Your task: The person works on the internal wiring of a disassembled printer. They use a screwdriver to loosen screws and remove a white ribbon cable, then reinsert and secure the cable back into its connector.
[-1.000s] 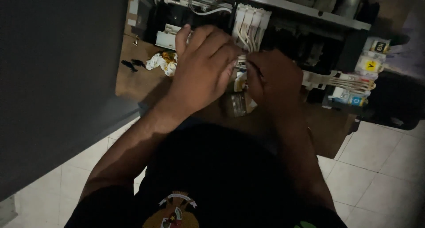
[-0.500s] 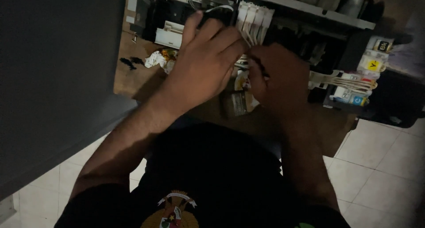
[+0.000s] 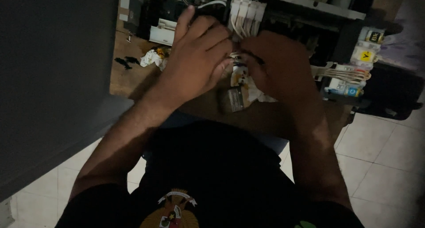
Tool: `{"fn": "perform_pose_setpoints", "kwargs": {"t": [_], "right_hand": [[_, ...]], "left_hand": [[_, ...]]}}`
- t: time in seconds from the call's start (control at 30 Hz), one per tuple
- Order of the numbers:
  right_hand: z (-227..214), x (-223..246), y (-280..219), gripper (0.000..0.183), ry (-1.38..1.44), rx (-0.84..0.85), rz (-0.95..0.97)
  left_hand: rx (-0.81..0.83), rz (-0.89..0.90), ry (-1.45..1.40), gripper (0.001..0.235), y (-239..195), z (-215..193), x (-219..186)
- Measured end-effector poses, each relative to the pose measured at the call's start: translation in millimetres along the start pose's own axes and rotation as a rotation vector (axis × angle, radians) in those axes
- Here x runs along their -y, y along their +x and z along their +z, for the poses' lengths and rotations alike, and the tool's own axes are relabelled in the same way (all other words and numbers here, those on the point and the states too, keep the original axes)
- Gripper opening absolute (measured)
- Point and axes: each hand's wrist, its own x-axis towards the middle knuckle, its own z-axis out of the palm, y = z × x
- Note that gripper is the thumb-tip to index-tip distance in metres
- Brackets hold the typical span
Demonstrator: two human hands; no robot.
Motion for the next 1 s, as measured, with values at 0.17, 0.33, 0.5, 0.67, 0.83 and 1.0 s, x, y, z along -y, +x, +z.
{"fn": "perform_pose_setpoints", "kwargs": {"t": [0.17,0.33,0.5,0.67,0.83,1.0], "right_hand": [[5,-2,-4,0.008,-0.045,-0.018,-0.017],[9,-4,-11,0.023,-0.005,0.004,0.069],[15,-2,-15,0.022,0.155,-0.155,-0.005],[20,6,-13,0.017,0.269,-0.236,0.09],[28,5,-13,0.013,0.251,-0.28,0.11],[19,21,-5,0.01,0.379,-0.311,0.267]], "left_hand": [[0.0,-0.038,0.098,0.024,-6,9,-2],[0.039,-0.087,0.094,0.025,-7,4,-6],[-0.08,-0.104,0.002,0.024,-2,0,-12],[-0.133,-0.155,-0.065,0.014,4,-2,-19],[-0.061,-0.219,-0.079,0.018,6,-5,-21],[-0.061,-0.236,-0.066,0.017,14,-10,-26]]}}
